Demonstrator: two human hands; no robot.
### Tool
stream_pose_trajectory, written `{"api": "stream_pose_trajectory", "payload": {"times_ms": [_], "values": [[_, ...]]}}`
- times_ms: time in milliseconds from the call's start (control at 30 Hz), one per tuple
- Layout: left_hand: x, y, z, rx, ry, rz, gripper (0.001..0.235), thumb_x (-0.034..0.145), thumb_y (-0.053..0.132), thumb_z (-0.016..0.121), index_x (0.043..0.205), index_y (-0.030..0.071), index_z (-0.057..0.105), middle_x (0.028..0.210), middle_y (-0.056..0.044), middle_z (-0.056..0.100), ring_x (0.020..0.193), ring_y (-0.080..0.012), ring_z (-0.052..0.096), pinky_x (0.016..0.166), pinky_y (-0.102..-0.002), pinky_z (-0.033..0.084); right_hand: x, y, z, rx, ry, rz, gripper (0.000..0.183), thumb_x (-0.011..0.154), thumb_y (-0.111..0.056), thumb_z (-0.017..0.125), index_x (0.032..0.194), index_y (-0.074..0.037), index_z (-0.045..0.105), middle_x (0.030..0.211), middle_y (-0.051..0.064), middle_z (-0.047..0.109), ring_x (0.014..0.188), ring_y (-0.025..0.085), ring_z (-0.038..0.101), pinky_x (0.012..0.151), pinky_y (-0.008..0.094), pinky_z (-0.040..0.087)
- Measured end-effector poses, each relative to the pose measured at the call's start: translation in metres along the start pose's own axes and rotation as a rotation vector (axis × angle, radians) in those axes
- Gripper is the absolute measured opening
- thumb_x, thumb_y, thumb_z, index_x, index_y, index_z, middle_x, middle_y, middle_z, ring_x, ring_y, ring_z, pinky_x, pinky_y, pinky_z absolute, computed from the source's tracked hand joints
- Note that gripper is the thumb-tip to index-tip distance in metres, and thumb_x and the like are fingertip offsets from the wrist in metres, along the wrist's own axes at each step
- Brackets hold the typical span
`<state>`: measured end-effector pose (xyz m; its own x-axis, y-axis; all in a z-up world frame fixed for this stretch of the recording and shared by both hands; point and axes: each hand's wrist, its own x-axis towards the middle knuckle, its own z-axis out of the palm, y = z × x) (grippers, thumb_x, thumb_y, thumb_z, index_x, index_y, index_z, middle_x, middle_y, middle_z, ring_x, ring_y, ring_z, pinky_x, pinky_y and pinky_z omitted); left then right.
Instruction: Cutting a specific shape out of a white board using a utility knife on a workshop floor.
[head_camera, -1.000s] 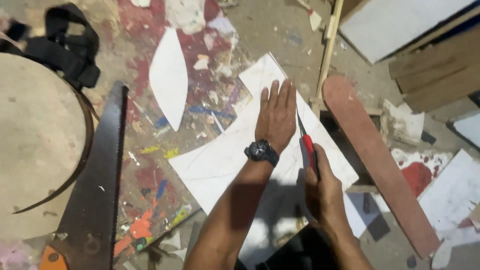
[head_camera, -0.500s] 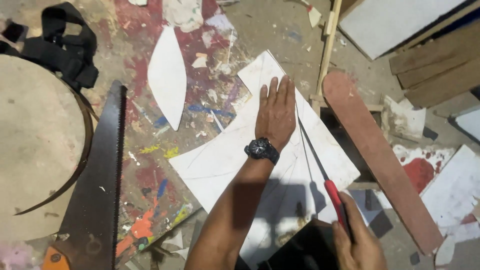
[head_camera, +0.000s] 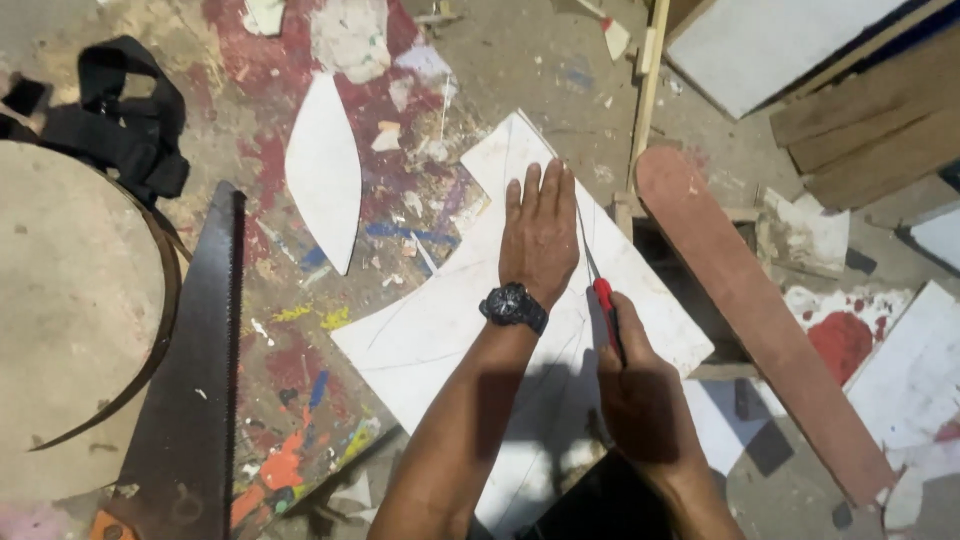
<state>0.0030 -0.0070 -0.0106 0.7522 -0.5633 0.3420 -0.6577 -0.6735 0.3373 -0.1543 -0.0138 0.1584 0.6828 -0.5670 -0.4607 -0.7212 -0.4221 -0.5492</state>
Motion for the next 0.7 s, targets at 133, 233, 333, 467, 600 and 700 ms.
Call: {"api": "stream_pose_trajectory", "payload": {"times_ms": [133, 233, 333, 467, 600, 700], "values": [[0.002, 0.002, -0.01, -0.016, -0.034, -0.013, 0.059, 0.096, 0.001, 0.04, 0.155, 0.003, 0.042, 0.162, -0.016, 0.043, 0.152, -0.0361, 0.038, 0.128, -0.054, 0.026, -0.006, -0.002, -0.004, -0.116, -0.002, 0.172, 0.064, 0.097, -0.028, 0.04, 0.16, -0.032, 0.032, 0.114, 0.027, 0.073, 0.106, 0.05, 0.067, 0.086, 0.043, 0.05], [0.003, -0.001, -0.006, -0.015, 0.022, -0.016, 0.058, 0.096, 0.001, 0.042, 0.154, 0.003, 0.044, 0.16, -0.016, 0.046, 0.151, -0.0363, 0.041, 0.128, -0.053, 0.026, -0.005, -0.017, -0.006, -0.088, -0.025, 0.206, 0.061, 0.099, -0.029, 0.04, 0.16, -0.032, 0.034, 0.1, 0.025, 0.076, 0.082, 0.04, 0.072, 0.078, 0.039, 0.051], [0.002, -0.002, -0.007, -0.061, 0.093, -0.015, 0.057, 0.093, -0.005, 0.045, 0.15, -0.001, 0.048, 0.156, -0.02, 0.05, 0.148, -0.0411, 0.044, 0.125, -0.057, 0.031, 0.004, 0.004, 0.002, -0.076, -0.016, 0.243, 0.066, 0.097, -0.031, 0.042, 0.162, -0.039, 0.031, 0.122, 0.018, 0.073, 0.106, 0.034, 0.072, 0.09, 0.036, 0.049], [0.023, -0.014, 0.0, -0.122, 0.092, -0.006, 0.058, 0.091, -0.006, 0.043, 0.148, -0.002, 0.048, 0.157, -0.021, 0.048, 0.149, -0.0431, 0.039, 0.126, -0.06, 0.026, 0.021, -0.017, -0.002, -0.045, -0.008, 0.235, 0.066, 0.093, -0.018, 0.041, 0.156, -0.036, 0.037, 0.093, 0.026, 0.07, 0.078, 0.04, 0.064, 0.078, 0.041, 0.048], [0.022, -0.011, -0.009, -0.13, 0.069, 0.003, 0.044, 0.108, 0.017, 0.041, 0.147, -0.001, 0.049, 0.154, -0.02, 0.051, 0.146, -0.0419, 0.044, 0.123, -0.058, 0.031, 0.017, -0.022, -0.002, -0.033, -0.046, 0.313, 0.067, 0.096, -0.02, 0.043, 0.159, -0.041, 0.031, 0.102, 0.03, 0.071, 0.086, 0.043, 0.066, 0.084, 0.042, 0.048], [0.018, -0.007, -0.003, -0.062, -0.007, -0.009, 0.052, 0.102, 0.013, 0.04, 0.153, 0.001, 0.043, 0.159, -0.018, 0.045, 0.15, -0.0404, 0.039, 0.125, -0.058, 0.025, 0.022, -0.005, 0.0, -0.093, -0.005, 0.264, 0.065, 0.097, -0.022, 0.044, 0.159, -0.039, 0.033, 0.099, 0.028, 0.071, 0.087, 0.044, 0.067, 0.083, 0.042, 0.049]]}}
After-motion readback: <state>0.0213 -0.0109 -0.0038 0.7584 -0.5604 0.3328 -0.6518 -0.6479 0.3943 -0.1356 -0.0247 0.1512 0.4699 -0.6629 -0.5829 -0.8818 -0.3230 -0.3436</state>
